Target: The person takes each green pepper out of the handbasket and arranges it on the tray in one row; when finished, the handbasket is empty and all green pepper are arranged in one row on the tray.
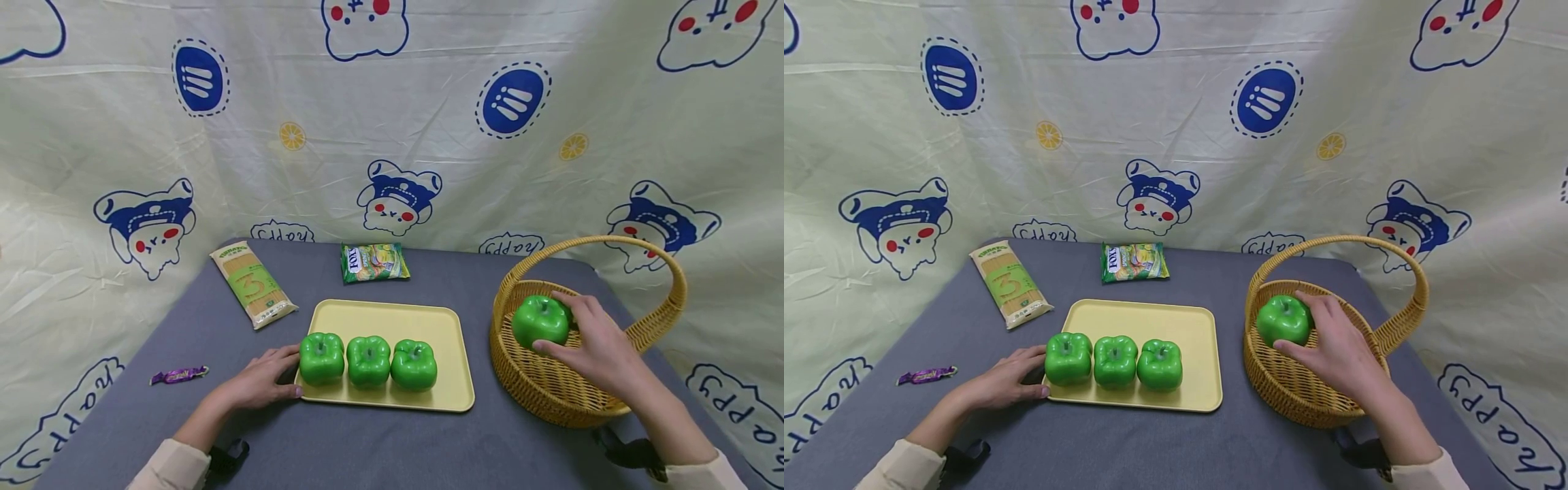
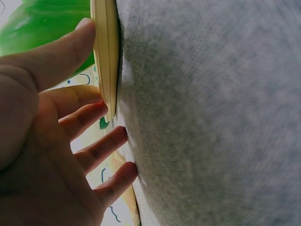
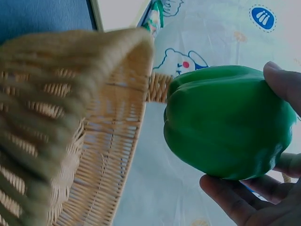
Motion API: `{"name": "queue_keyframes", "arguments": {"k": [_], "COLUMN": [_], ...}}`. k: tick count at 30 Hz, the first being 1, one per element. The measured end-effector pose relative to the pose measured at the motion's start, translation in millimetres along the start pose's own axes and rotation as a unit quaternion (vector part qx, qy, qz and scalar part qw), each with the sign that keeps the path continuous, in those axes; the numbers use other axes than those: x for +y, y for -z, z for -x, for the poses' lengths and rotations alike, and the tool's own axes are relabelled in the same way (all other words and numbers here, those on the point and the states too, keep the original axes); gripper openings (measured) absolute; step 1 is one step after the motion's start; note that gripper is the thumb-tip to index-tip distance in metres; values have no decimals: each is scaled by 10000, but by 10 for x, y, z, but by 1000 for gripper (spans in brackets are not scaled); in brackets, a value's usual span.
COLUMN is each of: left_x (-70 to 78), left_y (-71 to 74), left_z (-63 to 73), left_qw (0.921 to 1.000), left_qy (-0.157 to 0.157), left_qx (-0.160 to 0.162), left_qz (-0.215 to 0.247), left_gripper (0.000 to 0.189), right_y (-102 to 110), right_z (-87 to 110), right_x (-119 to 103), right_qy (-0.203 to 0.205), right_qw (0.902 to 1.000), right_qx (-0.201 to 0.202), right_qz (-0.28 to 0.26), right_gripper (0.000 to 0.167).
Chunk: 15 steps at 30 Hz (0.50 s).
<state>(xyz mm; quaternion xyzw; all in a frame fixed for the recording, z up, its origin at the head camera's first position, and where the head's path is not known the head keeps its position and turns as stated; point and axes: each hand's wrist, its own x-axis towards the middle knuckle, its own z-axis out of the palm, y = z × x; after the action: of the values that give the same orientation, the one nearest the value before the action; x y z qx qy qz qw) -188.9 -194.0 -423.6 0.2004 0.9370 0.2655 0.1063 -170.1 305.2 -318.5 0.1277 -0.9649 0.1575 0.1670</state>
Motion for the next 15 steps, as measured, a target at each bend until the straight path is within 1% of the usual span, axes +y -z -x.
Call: {"name": "queue_keyframes", "arguments": {"k": [5,10,15], "left_x": [-1,-3,-7], "left_y": [0,2,1], "left_z": [0,-1,-1], "left_qw": [10000,10000,10000], "left_qy": [10,13,-10], "left_qx": [-11,-34,-34], "left_qz": [-3,20,24], "left_gripper": [69,70,70], "right_y": [-92,-196,-271], "right_z": [45,83,112], "right_x": [-63,-110,-153], "right_qy": [226,567,701], "right_qw": [9995,9973,9959], "right_qx": [161,447,548], "right_qz": [-143,-123,-131], "right_gripper": [81,79,79]}}
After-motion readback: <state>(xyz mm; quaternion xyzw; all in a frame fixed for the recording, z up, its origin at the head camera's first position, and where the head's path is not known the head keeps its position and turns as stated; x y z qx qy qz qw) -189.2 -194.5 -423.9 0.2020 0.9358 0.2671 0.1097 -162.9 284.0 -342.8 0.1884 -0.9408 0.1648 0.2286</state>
